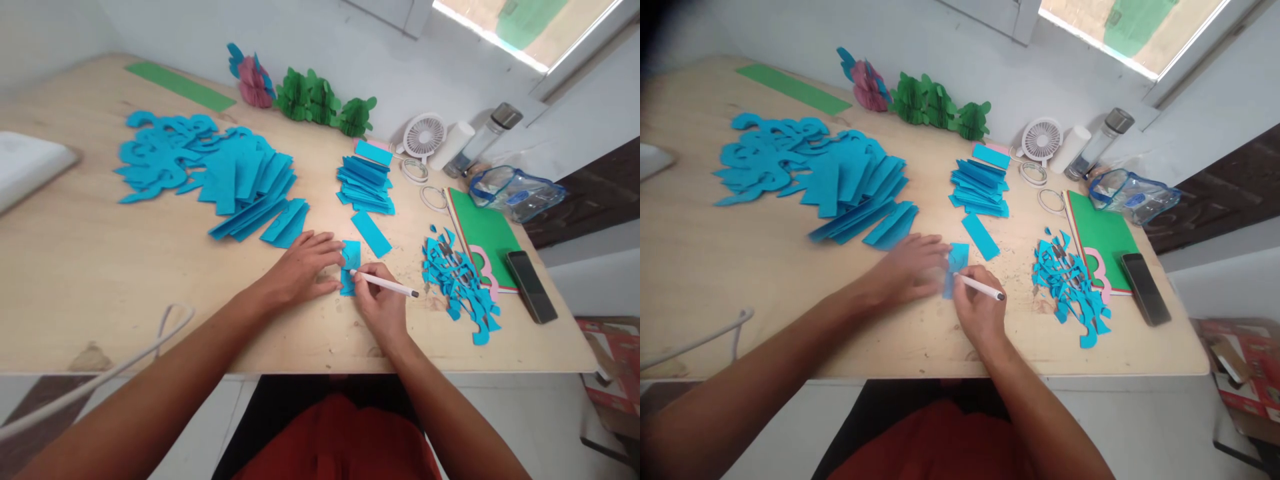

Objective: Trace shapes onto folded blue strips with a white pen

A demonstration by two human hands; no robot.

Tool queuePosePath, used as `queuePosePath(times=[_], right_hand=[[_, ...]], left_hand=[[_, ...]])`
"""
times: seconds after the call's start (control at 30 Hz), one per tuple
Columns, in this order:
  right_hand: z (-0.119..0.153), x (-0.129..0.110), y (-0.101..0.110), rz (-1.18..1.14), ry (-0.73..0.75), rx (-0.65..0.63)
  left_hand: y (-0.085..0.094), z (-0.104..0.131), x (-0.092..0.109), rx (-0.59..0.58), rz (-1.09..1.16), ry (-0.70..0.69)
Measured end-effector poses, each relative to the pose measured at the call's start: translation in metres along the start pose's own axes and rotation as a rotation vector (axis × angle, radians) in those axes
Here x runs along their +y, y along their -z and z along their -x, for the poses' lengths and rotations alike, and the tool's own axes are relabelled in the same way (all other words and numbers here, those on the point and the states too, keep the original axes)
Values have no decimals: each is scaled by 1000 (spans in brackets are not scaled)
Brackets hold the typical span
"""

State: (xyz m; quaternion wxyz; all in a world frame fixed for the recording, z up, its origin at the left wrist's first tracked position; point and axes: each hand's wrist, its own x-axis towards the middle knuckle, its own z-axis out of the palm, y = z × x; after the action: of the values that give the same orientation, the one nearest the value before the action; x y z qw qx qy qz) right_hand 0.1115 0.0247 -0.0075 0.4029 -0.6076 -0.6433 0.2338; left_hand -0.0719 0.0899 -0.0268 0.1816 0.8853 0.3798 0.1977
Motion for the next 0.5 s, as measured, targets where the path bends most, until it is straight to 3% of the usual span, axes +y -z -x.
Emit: queuePosePath(times=[0.5], right_hand=[[0, 2, 2, 9, -19, 23]], left_hand=[[0, 0, 0, 7, -2, 2]])
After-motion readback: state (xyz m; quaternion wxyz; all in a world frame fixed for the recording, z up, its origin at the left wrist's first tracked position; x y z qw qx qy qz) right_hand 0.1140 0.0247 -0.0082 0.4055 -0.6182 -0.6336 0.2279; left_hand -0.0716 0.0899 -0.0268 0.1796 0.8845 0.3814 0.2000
